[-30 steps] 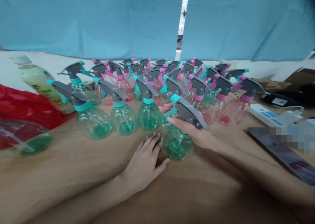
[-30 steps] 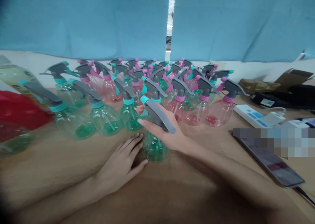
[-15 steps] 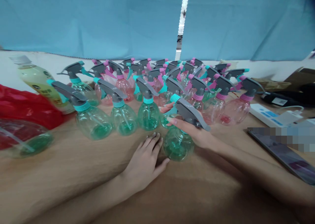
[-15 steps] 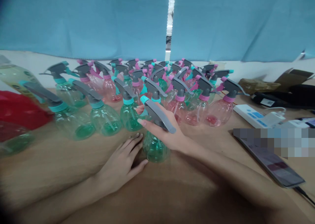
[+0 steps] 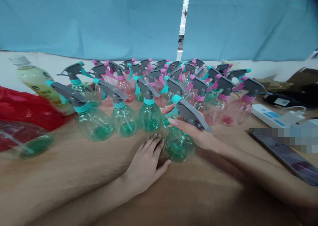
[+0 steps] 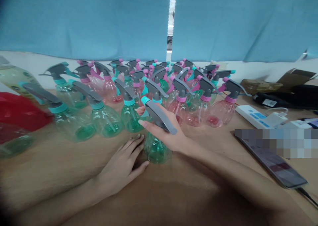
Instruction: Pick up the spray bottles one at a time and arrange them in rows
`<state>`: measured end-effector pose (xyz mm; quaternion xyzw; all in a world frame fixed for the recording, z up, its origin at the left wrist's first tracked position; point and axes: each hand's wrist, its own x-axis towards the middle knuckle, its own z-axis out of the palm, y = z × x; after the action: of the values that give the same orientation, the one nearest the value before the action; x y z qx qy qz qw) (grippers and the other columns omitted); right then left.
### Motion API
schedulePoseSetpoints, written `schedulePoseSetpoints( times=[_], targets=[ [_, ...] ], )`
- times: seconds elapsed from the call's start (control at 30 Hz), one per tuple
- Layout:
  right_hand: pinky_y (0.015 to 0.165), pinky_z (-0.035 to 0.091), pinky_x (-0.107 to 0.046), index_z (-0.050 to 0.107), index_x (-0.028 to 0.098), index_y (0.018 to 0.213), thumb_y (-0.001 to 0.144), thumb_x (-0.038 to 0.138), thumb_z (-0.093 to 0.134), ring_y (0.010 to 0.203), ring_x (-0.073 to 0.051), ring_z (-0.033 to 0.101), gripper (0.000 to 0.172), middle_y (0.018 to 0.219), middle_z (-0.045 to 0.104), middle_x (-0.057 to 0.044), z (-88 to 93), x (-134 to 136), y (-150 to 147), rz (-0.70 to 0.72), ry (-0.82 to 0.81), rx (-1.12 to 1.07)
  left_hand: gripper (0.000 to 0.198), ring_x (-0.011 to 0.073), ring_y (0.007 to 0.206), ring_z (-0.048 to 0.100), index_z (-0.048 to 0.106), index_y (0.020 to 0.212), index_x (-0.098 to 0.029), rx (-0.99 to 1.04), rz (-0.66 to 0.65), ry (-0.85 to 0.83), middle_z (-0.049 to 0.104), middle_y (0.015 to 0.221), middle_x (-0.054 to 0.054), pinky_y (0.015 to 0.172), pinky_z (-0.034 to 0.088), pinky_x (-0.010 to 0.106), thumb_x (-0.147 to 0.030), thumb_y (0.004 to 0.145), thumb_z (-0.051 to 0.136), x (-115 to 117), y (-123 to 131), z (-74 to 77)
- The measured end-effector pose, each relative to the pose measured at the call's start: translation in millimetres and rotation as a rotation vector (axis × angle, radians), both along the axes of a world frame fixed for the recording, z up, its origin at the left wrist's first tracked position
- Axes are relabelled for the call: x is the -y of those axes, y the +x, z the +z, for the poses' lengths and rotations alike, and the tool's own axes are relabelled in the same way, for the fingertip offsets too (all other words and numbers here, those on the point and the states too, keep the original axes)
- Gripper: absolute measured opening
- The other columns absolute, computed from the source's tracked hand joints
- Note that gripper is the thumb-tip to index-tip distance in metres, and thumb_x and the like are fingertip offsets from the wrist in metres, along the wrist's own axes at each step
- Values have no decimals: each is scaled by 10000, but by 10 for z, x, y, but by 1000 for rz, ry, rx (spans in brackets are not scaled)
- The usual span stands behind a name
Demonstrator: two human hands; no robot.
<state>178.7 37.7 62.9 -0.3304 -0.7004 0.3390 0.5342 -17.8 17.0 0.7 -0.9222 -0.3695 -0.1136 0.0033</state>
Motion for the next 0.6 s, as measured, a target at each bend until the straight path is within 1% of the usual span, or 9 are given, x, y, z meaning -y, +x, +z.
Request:
schedulePoseSetpoints(
  times=[0.1, 0.13, 0.3, 0.37, 0.47, 0.6],
  targets=[
    [750, 511, -318, 594, 282, 1093, 855, 313, 641, 840, -159, 641, 244, 1091, 663, 3, -3, 5, 3, -23, 1, 11, 522, 331, 1308, 423, 505, 1296, -44, 8, -4, 3, 468, 1408, 208, 1054, 369, 501, -428, 942, 481, 0, 0, 1],
    [736, 509, -322, 594, 281, 1093, 856, 320, 638, 816, -158, 635, 245, 1082, 663, 1, -4, 7, 2, -26, -3, 14, 519, 331, 1307, 426, 504, 1297, -52, 16, -5, 5, 468, 1409, 205, 1051, 372, 503, -431, 944, 476, 0, -1, 0],
    [795, 505, -349, 582, 265, 1091, 859, 334, 629, 785, -151, 602, 247, 1071, 645, -9, 8, 10, -13, -7, -28, 14, 505, 328, 1311, 421, 511, 1286, -66, 30, -6, 2, 467, 1412, 200, 1052, 372, 497, -438, 948, 462, 4, -9, -4],
    [776, 509, -343, 580, 271, 1098, 863, 356, 623, 732, -138, 584, 254, 1067, 645, -7, 15, 15, -16, -14, -35, 20, 512, 325, 1315, 418, 499, 1298, -67, 30, -5, -3, 463, 1416, 199, 1054, 369, 496, -442, 952, 452, 3, -8, -3],
    [745, 509, -330, 586, 272, 1091, 867, 388, 612, 707, -136, 571, 253, 1043, 651, -11, 28, 27, -15, -33, -43, 41, 518, 323, 1317, 417, 485, 1313, -68, 23, -2, -11, 455, 1423, 198, 1055, 365, 499, -440, 954, 448, 3, -6, 0],
    [795, 505, -343, 581, 256, 1070, 871, 420, 597, 718, -138, 563, 258, 983, 631, -14, 49, 45, -9, -22, -88, 55, 501, 323, 1313, 422, 491, 1306, -89, 30, 3, -10, 457, 1423, 190, 1046, 374, 499, -442, 953, 447, 5, -6, 5]
  ],
)
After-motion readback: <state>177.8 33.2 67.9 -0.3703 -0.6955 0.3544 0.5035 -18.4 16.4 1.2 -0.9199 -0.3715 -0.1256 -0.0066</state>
